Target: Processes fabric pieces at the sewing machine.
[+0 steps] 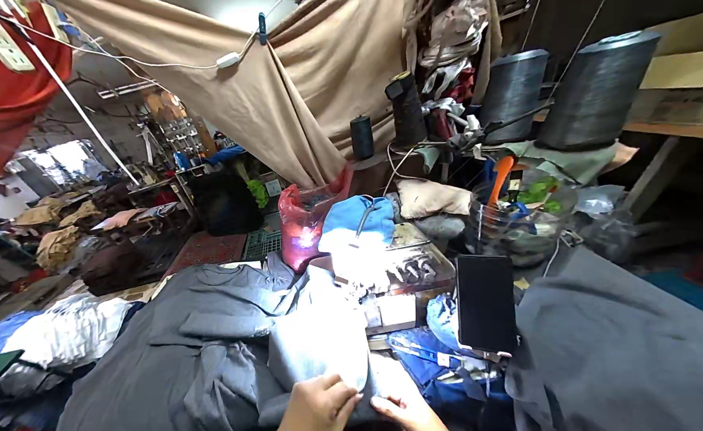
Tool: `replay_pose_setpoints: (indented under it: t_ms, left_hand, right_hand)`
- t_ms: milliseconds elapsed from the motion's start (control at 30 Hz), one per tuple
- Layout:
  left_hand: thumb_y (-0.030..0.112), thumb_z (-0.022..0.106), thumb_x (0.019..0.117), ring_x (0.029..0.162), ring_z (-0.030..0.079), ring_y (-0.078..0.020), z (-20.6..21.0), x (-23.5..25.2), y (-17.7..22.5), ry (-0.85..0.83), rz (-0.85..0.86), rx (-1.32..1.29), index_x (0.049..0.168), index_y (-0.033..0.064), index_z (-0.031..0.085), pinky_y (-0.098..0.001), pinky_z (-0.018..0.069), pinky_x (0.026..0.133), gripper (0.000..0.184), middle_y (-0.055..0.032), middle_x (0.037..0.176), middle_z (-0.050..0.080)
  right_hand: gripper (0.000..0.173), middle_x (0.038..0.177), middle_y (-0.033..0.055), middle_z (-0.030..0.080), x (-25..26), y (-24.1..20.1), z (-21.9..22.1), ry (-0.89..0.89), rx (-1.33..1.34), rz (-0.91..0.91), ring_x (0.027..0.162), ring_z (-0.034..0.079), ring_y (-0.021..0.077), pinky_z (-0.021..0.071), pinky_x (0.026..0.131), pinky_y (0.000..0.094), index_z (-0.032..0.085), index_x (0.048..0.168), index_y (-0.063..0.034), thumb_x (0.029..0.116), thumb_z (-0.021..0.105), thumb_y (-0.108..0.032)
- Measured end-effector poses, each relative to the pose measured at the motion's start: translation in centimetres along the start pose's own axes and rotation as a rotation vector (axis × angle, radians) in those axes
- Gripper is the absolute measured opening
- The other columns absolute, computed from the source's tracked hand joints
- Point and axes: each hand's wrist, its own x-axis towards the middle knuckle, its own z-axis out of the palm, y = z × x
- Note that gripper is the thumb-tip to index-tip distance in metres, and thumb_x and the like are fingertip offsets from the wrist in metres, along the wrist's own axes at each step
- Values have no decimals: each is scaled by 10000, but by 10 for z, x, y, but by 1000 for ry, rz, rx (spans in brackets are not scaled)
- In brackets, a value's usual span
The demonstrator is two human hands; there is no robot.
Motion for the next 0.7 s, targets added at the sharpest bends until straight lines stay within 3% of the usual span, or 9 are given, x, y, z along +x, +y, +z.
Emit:
replay_pose_setpoints:
  t_ms: [167,300,400,500,700]
  left_hand:
    - [194,698,950,698,708,-142,22,2,-9,7,-32,48,923,98,792,-309,602,625,137,-47,829,737]
    - [194,669,929,646,725,-178,40,32,-21,99,-80,189,877,90,800,-369,607,581,175,-42,739,740]
    - [171,672,907,607,729,-220,48,50,-20,119,-158,266,864,59,810,-421,595,552,183,-78,673,726]
    - [167,680,900,619,732,-224,52,58,-18,130,-199,285,819,53,792,-426,599,553,179,-82,671,719]
    - [147,711,870,640,735,-267,60,76,-20,164,-243,323,786,33,775,-460,598,564,156,-107,681,714]
  right_hand:
    - [84,783,-42,704,11,-4,1,65,-24,-71,735,666,56,573,725,270,693,853,-100,922,683,-53]
    - [103,694,-59,638,45,-18,3,142,-44,-152,608,574,23,485,580,212,704,813,-102,913,691,-123]
    - [107,707,-45,639,61,-34,7,161,-23,-163,627,589,35,511,609,218,691,834,-82,939,670,-82]
    - [103,677,-65,622,66,-35,8,172,-69,-183,582,557,8,478,564,188,691,825,-84,927,674,-74]
    - [115,663,-72,618,64,-36,7,217,-136,-189,579,556,2,483,576,190,701,822,-78,932,668,-75]
